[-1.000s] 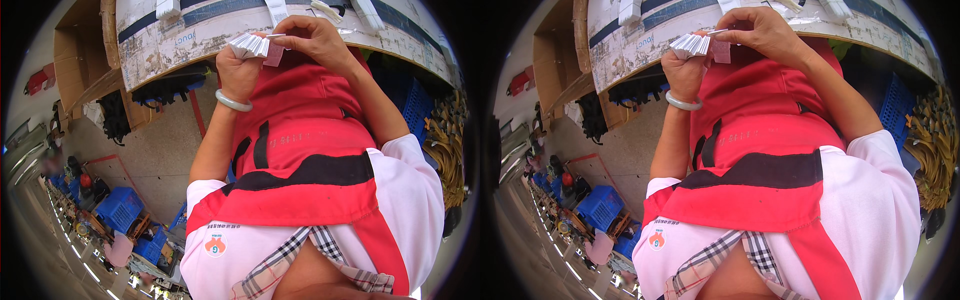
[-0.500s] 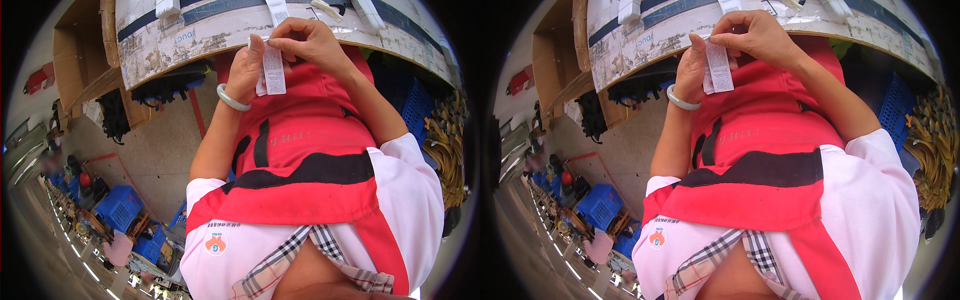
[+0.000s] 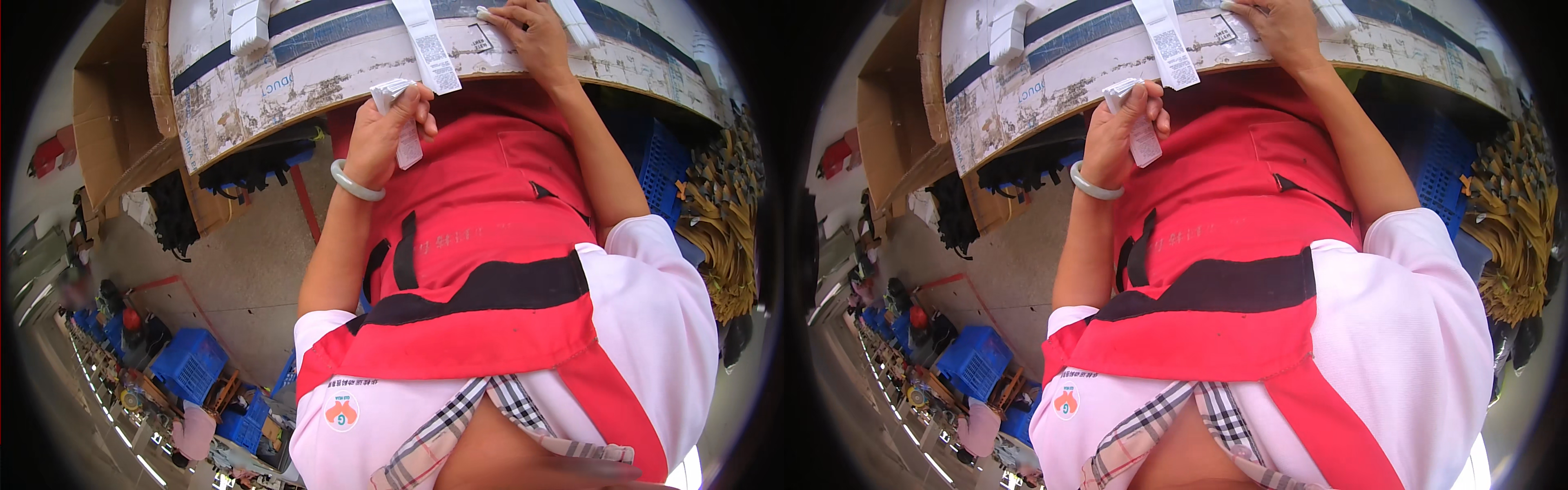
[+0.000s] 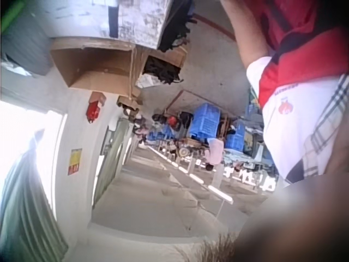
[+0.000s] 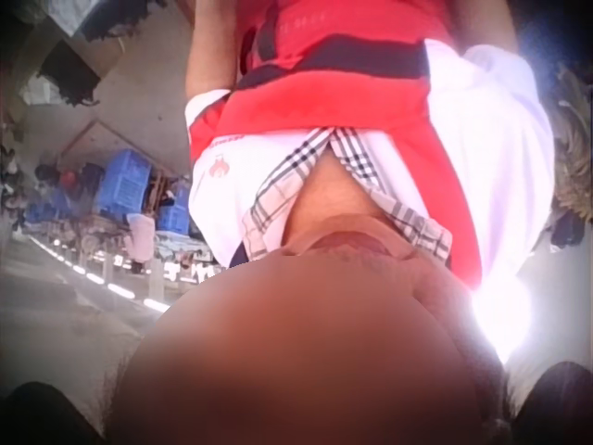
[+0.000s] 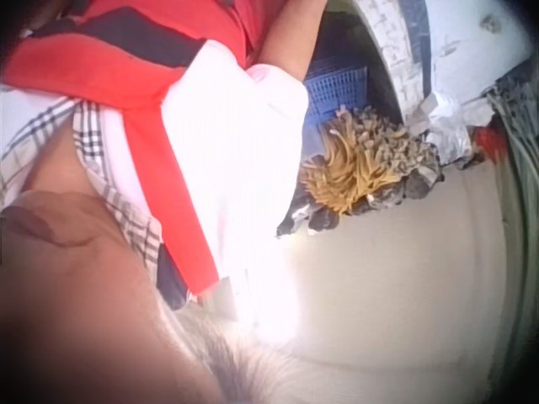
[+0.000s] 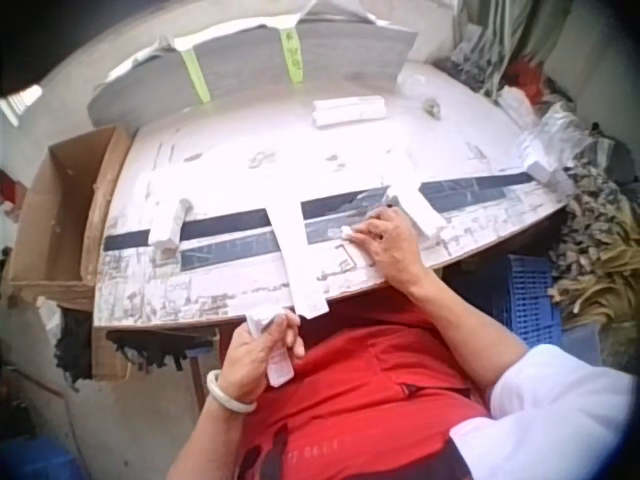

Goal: The recorder prepares a mug and then folds a long strip of printed product labels into a neat stack at a workshop table.

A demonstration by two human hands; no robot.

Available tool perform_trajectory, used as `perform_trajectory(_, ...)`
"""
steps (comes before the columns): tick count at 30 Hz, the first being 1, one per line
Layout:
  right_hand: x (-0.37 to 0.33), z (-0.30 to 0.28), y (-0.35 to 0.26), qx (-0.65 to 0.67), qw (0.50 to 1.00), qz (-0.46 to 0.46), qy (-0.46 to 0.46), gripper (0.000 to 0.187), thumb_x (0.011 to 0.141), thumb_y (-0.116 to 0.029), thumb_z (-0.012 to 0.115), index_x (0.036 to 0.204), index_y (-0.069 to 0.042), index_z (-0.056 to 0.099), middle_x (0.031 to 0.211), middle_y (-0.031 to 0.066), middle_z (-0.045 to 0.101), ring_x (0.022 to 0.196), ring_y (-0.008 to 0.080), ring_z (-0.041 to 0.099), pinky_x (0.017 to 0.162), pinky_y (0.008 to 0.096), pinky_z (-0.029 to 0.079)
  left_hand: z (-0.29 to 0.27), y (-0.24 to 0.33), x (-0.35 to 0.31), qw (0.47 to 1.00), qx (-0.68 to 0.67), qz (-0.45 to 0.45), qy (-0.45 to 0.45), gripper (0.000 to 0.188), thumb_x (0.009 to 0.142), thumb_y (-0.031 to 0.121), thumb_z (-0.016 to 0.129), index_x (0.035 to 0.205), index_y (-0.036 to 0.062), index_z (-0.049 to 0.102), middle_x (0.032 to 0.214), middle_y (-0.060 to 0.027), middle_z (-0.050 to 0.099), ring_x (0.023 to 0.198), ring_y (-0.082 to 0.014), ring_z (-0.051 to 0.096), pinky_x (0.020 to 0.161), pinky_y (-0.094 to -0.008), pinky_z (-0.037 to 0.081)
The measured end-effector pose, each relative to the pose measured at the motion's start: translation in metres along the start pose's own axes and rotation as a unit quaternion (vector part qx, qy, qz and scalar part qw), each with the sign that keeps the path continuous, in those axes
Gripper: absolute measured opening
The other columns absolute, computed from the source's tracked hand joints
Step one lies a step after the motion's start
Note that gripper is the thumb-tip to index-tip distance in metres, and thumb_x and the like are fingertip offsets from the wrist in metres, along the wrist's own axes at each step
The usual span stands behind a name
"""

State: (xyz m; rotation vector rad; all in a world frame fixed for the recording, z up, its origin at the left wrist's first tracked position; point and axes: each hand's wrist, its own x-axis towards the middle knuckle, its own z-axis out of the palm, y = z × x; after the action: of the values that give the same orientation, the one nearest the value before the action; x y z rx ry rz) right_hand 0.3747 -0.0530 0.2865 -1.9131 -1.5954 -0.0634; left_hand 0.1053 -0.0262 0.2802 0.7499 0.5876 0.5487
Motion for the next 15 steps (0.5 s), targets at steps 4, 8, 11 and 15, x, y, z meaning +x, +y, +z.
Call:
perform_trajectory(4,0.003,0.004,-0.003,0.072,0.995,0.063,0.001,0.017,0.08,-0.016,0.076,0.093,-0.006,0.073,0.092,0.0119,0.064,0.086,0.0295,0.06,0.078,0.0383,0.049,-0.004,-0.001,0.001,1.0,0.008,-0.011,-0.01,0.027,0.099,0.028,0.059,0.104,0.0018,0.061,0.077,-0.0016,0.052,0.064,-0.0106,0.051,0.056,-0.0239,0.041)
perform_trajectory(8,0.012,0.006,-0.025,0.142,0.99,-0.024,-0.003,0.014,0.082,-0.018,0.074,0.089,-0.006,0.072,0.091,0.0115,0.064,0.09,0.0295,0.059,0.081,0.0378,0.048,-0.007,0.005,0.0,1.0,0.014,-0.022,0.009,0.022,0.098,0.023,0.062,0.102,0.001,0.062,0.074,-0.0006,0.051,0.059,-0.0072,0.043,0.052,-0.0219,0.034)
perform_trajectory(11,0.023,0.02,-0.044,0.155,0.98,-0.104,-0.067,0.015,0.082,-0.02,0.074,0.088,-0.007,0.073,0.093,0.0108,0.064,0.093,0.0293,0.058,0.083,0.0385,0.047,-0.004,0.009,0.001,0.999,0.037,-0.019,0.022,0.019,0.096,0.019,0.064,0.099,0.0005,0.065,0.072,-0.0002,0.051,0.055,-0.0065,0.041,0.049,-0.0215,0.031)
perform_trajectory(15,0.022,0.039,-0.046,0.103,0.986,-0.124,-0.043,0.012,0.08,-0.017,0.075,0.089,-0.01,0.075,0.094,0.0096,0.061,0.09,0.029,0.056,0.082,0.0384,0.046,0.0,0.008,0.003,0.997,0.066,-0.006,0.047,0.017,0.093,0.016,0.067,0.099,0.0003,0.067,0.074,-0.0014,0.056,0.054,-0.0061,0.043,0.048,-0.0212,0.033)
